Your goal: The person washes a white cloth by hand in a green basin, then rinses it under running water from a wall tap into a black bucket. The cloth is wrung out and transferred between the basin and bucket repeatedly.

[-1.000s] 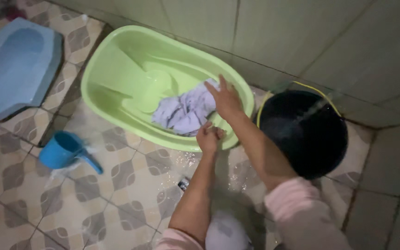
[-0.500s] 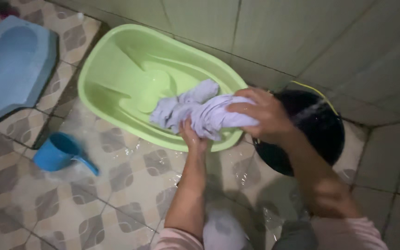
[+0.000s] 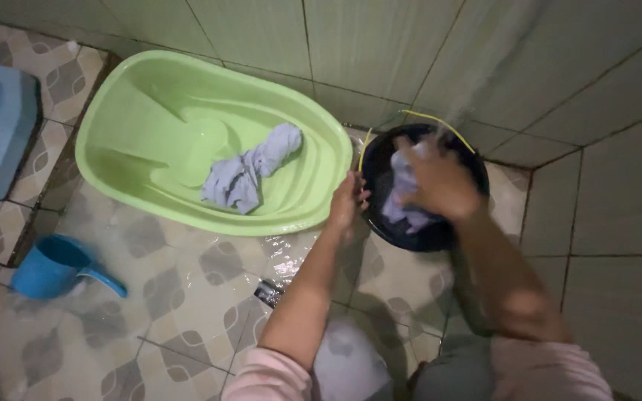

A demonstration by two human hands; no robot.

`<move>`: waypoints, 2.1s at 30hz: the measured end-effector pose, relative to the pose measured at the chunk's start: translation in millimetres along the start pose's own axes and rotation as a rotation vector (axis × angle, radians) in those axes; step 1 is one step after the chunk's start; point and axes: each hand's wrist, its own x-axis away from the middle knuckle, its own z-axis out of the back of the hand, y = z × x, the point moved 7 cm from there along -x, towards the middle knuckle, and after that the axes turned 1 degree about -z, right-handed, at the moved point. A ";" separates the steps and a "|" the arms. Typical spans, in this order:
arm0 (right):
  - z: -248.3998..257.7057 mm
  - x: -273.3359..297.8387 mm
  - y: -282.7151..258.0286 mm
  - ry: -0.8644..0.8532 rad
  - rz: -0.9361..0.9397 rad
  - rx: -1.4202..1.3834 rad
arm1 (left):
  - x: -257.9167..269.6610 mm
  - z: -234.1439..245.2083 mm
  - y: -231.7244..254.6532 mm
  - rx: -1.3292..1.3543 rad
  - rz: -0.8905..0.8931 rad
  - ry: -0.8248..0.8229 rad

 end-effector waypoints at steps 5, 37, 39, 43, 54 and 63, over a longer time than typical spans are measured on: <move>-127.8 -35.7 -57.3 -0.253 -0.029 -0.465 | -11.2 31.9 -21.4 0.172 -0.033 0.026; -88.3 -144.9 -166.4 0.324 0.372 -0.576 | 60.0 123.0 117.9 -0.907 -0.848 0.857; -16.0 -101.6 -159.8 0.388 0.511 -0.608 | 63.4 126.4 123.6 -0.919 -0.766 0.939; 111.5 -18.6 -139.3 0.521 0.683 -0.567 | 72.4 97.3 134.2 -0.827 -0.799 0.854; 99.1 74.0 40.3 0.735 0.160 -0.451 | 53.9 -69.2 94.3 -1.006 -0.539 0.034; -245.0 -1.6 149.4 -0.371 -0.275 -0.002 | 7.2 -83.9 -5.5 -1.400 -0.491 -0.176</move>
